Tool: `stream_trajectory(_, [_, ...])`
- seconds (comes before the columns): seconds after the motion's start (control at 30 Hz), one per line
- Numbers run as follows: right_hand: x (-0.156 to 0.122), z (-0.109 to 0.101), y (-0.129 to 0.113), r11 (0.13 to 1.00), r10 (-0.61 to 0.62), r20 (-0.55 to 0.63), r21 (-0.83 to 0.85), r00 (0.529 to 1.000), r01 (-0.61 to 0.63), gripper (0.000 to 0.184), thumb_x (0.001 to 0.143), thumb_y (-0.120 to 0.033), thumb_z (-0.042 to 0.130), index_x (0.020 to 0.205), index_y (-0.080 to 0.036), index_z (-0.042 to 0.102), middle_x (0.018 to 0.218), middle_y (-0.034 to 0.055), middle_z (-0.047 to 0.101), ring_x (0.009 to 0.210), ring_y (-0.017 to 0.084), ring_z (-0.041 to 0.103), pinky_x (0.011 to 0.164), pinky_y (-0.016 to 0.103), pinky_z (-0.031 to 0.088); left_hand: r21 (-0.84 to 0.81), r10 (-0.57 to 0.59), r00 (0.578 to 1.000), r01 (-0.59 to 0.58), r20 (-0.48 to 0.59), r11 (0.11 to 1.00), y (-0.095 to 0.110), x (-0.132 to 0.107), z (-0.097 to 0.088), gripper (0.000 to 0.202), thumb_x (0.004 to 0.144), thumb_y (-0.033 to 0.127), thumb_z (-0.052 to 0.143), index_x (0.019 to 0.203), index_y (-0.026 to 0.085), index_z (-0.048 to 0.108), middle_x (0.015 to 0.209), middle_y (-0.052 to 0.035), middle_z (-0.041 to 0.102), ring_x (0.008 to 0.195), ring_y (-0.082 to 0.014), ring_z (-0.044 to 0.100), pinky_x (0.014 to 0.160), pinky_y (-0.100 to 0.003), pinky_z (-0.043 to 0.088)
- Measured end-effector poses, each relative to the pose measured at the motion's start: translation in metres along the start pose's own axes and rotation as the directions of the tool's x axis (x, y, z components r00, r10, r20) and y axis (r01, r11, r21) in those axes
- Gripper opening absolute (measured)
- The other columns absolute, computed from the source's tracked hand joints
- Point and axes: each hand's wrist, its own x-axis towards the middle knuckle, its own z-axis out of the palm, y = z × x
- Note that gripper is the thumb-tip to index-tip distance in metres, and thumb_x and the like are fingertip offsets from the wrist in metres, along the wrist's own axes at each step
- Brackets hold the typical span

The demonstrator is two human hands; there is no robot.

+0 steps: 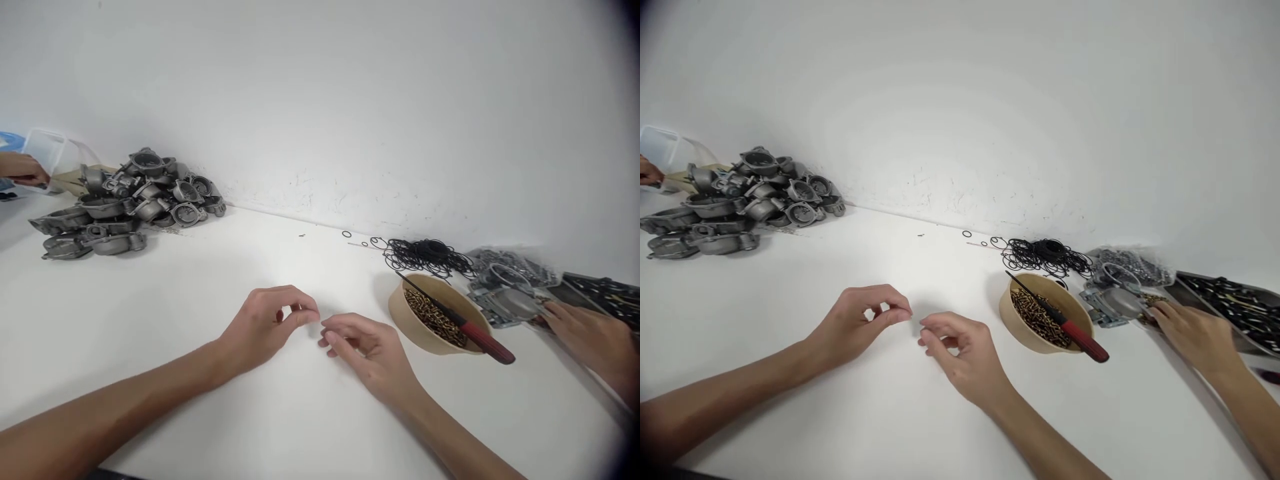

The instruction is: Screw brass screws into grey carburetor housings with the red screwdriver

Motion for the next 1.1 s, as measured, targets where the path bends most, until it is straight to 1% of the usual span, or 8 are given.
stream_trajectory(0.1, [-0.010,0.012,-0.012,0.987,0.018,0.091,0.156,0.996,-0.032,0.018,0.094,-0.034,0.070,0.105,-0.020,0.071,0.089,0.0071,0.077,0.083,0.019,0.075,0.071,0.029,0.065,-0.084,0.036,0.999,-0.036,-0.002,0.996,0.017,-0.011,0.003,0.014,0.093,0.012,0.065,0.084,0.021,0.071,0.083,0.0027,0.069,0.070,-0.0081,0.060,0.057,-0.018,0.043])
stream_trajectory(0.2, [-0.017,0.017,-0.019,0.974,0.038,0.143,0.216,0.989,-0.069,0.017,0.096,-0.032,0.067,0.105,-0.019,0.071,0.088,0.0072,0.077,0.084,0.018,0.075,0.074,0.028,0.064,-0.074,0.188,0.982,-0.188,-0.015,0.979,0.010,-0.018,0.008,0.014,0.092,0.008,0.064,0.087,0.019,0.073,0.087,0.0001,0.065,0.070,-0.0070,0.058,0.059,-0.018,0.045])
stream_trajectory(0.33, [-0.018,0.017,-0.017,0.974,0.060,0.143,0.208,0.988,-0.089,0.017,0.097,-0.033,0.065,0.102,-0.018,0.073,0.085,0.0070,0.077,0.080,0.017,0.074,0.074,0.028,0.063,0.002,0.337,0.940,-0.338,-0.052,0.941,-0.005,-0.020,0.012,0.012,0.093,0.008,0.065,0.090,0.017,0.072,0.086,-0.0013,0.062,0.069,-0.0069,0.057,0.061,-0.018,0.047])
stream_trajectory(0.47, [-0.016,0.014,-0.014,0.991,0.062,0.144,0.109,0.988,-0.079,0.020,0.098,-0.033,0.063,0.095,-0.018,0.076,0.083,0.0073,0.077,0.079,0.018,0.073,0.070,0.029,0.061,0.104,0.445,0.896,-0.441,-0.012,0.891,-0.009,-0.017,0.008,0.009,0.095,0.012,0.066,0.091,0.017,0.072,0.083,-0.0018,0.060,0.070,-0.0088,0.056,0.060,-0.020,0.046])
stream_trajectory(0.7, [-0.015,0.010,-0.017,0.999,-0.019,0.117,-0.034,0.993,0.023,0.025,0.096,-0.028,0.060,0.080,-0.017,0.075,0.070,0.0048,0.070,0.063,0.014,0.059,0.056,0.026,0.044,0.186,0.556,0.828,-0.558,0.071,0.809,-0.013,-0.012,0.003,0.008,0.091,0.024,0.075,0.096,0.019,0.071,0.083,-0.0017,0.064,0.067,-0.0108,0.054,0.054,-0.023,0.041])
stream_trajectory(0.87, [-0.013,0.009,-0.019,0.990,-0.094,0.116,-0.094,0.989,0.105,0.020,0.095,-0.021,0.059,0.080,-0.018,0.072,0.070,0.0027,0.068,0.063,0.013,0.059,0.058,0.025,0.046,0.197,0.551,0.832,-0.552,0.067,0.810,-0.011,-0.012,0.002,0.007,0.091,0.022,0.074,0.096,0.018,0.071,0.082,-0.0020,0.065,0.069,-0.0113,0.056,0.056,-0.023,0.045])
stream_trajectory(0.97, [-0.014,0.009,-0.019,0.955,-0.226,0.097,-0.172,0.969,0.240,0.015,0.093,-0.012,0.059,0.085,-0.018,0.070,0.072,0.0021,0.067,0.063,0.011,0.058,0.059,0.024,0.048,0.192,0.553,0.831,-0.554,0.068,0.810,-0.010,-0.012,0.001,0.005,0.092,0.020,0.072,0.096,0.018,0.071,0.082,-0.0024,0.066,0.068,-0.0115,0.056,0.056,-0.023,0.045])
stream_trajectory(1.1, [-0.016,0.008,-0.020,0.855,-0.411,0.088,-0.307,0.907,0.417,0.017,0.089,-0.004,0.059,0.095,-0.017,0.070,0.082,0.0044,0.067,0.066,0.012,0.060,0.059,0.025,0.050,0.179,0.555,0.828,-0.559,0.074,0.810,-0.010,-0.012,0.001,0.004,0.092,0.016,0.071,0.096,0.017,0.071,0.082,-0.0029,0.066,0.068,-0.0116,0.055,0.057,-0.023,0.046])
